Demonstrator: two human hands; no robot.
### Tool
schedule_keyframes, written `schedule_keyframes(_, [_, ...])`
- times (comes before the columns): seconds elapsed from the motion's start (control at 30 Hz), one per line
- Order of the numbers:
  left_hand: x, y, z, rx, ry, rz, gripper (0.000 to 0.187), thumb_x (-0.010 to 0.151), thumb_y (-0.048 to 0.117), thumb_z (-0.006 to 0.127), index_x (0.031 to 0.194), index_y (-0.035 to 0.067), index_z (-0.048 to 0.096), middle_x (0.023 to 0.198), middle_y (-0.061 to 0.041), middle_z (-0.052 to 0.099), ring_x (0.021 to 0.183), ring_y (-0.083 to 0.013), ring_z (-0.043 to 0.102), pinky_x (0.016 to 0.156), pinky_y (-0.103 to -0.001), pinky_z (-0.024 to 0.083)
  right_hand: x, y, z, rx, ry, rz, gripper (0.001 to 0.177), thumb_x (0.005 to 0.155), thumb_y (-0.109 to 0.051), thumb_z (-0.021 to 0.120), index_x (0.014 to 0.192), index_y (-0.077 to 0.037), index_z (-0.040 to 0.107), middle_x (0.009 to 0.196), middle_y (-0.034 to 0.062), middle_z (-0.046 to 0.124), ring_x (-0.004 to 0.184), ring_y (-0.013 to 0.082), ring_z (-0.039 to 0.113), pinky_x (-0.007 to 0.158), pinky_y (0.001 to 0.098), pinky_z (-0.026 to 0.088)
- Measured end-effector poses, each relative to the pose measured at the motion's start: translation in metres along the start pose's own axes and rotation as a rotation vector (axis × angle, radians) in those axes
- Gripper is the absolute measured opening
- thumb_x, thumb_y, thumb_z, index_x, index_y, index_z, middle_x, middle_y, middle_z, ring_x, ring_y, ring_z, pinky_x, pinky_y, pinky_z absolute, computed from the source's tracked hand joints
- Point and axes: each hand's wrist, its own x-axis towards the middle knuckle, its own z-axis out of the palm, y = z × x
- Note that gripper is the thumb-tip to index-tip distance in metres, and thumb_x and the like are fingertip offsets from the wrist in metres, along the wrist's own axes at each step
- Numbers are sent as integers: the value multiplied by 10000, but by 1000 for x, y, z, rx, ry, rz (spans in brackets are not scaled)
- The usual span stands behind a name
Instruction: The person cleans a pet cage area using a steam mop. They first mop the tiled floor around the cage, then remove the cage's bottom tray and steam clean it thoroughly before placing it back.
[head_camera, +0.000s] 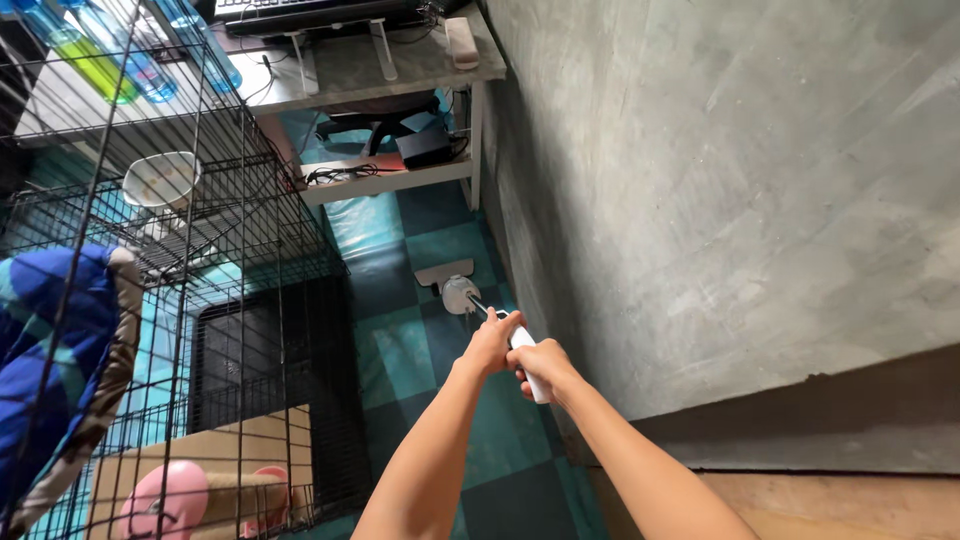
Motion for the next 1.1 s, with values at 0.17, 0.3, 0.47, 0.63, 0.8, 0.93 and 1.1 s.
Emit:
schedule_keyframes(0.17, [21, -31, 0, 28, 36, 20, 594, 677, 68, 823, 1194, 247, 594, 1298, -342, 425, 1004, -522, 640, 839, -502, 579, 35, -2, 22, -28, 28, -6, 129, 758, -76, 718, 793, 36, 665, 632, 95, 607, 445, 207, 575, 420, 370, 498])
schedule_keyframes(0.3, [21, -52, 9, -95, -15, -98, 334, 830, 148, 710, 1143, 228, 627, 1270, -296, 510, 947, -462, 701, 774, -482, 621, 64, 19, 35, -63, -80, 28, 117, 792, -116, 676, 787, -1, 661, 621, 70, 594, 455, 201, 581, 438, 369, 504])
schedule_keyframes(0.47, [-40, -26, 10, 57, -27, 54, 458, 731, 74, 742, 1147, 213, 612, 1216, -307, 515, 916, -503, 676, 814, -503, 584, 18, 65, 24, 65, -228, 142, 111, 759, -68, 657, 721, 4, 581, 567, 87, 526, 417, 225, 538, 406, 402, 459])
schedule_keyframes(0.63, [-39, -25, -6, -83, 97, 157, 507, 622, 77, 802, 1086, 180, 624, 1235, -349, 499, 943, -545, 641, 853, -532, 548, 23, 46, 39, 15, -108, 117, 91, 766, -43, 672, 736, 2, 599, 589, 88, 555, 432, 219, 552, 431, 393, 477])
schedule_keyframes(0.8, [-19, -72, 3, -41, 106, 78, 361, 770, 112, 721, 1106, 199, 620, 1371, -357, 479, 1021, -509, 666, 868, -478, 584, 78, 50, 66, 45, -193, 110, 106, 774, -89, 658, 734, -15, 593, 592, 76, 543, 440, 213, 538, 437, 380, 468])
schedule_keyframes(0.93, [-62, -78, 20, -29, 19, -28, 320, 822, 90, 664, 1112, 213, 608, 1530, -426, 260, 985, -513, 677, 841, -463, 597, 48, 102, 82, -59, -171, 92, 89, 772, -82, 627, 730, -6, 609, 599, 100, 563, 460, 230, 557, 452, 395, 485])
schedule_keyframes(1.1, [-158, -54, 25, -12, -39, 76, 340, 855, 83, 640, 1157, 231, 588, 1484, -491, 253, 908, -544, 672, 834, -484, 591, -40, 143, 96, 76, -133, 226, 82, 769, -58, 619, 752, 11, 578, 605, 103, 525, 454, 231, 523, 431, 405, 455])
